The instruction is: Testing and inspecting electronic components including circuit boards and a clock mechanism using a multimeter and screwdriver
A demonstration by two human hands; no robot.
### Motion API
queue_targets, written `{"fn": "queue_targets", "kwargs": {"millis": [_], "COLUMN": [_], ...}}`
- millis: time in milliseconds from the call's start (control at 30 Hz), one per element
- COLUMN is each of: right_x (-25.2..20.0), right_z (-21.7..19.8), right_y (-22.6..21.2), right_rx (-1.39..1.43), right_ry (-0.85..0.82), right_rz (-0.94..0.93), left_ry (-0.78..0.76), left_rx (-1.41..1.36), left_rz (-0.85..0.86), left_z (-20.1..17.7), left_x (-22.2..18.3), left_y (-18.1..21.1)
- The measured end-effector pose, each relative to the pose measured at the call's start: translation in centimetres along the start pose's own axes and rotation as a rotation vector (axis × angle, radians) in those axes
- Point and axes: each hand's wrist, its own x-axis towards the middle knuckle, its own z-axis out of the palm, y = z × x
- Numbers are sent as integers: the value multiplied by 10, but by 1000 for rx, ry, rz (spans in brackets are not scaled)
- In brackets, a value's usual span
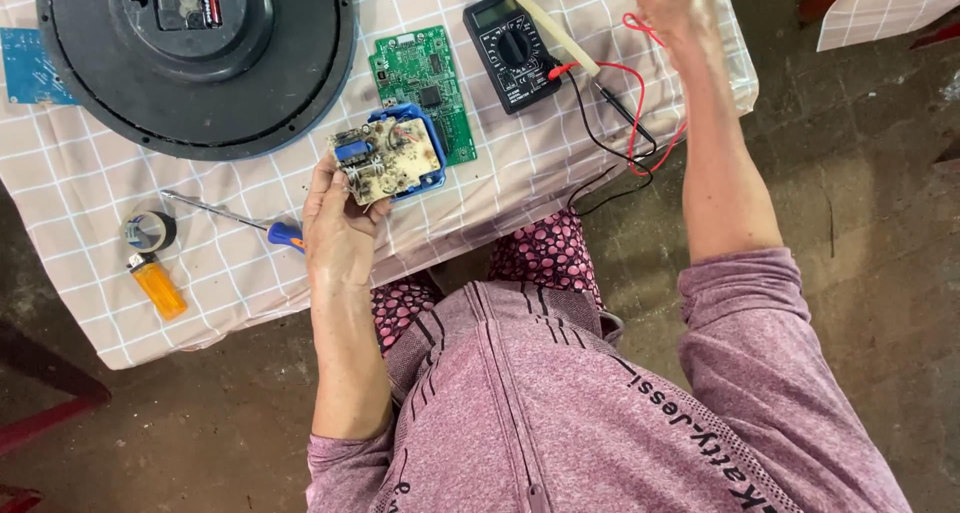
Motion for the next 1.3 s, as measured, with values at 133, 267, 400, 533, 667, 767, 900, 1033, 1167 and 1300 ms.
{"fn": "queue_targets", "kwargs": {"millis": [133,267,400,533,667,767,900,1033,1167,1300], "right_x": [2,-14,-56,-87,-98,-96,-96,-99,-106,-126], "right_z": [17,10,-10,-21,-23,-21,-15,-2,18,52], "right_y": [-15,-37,-85,-92,-98,-99,-115,-120,-116,-108], "right_rx": [73,86,162,124,-63,-1,108,68,-59,99], "right_ry": [-40,-42,-200,-374,-356,-357,-363,-369,-355,-394], "right_rz": [108,168,-47,-179,-345,-355,-285,-375,-373,-413], "left_ry": [25,35,84,79,58,5,-73,-154,-88,79], "left_rx": [-18,-12,-43,-38,-16,88,186,206,158,-46], "left_rz": [-4,24,51,53,2,-69,-156,-124,-97,5], "left_z": [1,-10,-16,-19,2,21,34,41,43,25], "left_x": [-2,9,15,19,-1,-14,-16,-10,-18,-1], "left_y": [2,-4,-5,-10,-4,-3,-18,-34,-12,0]}}
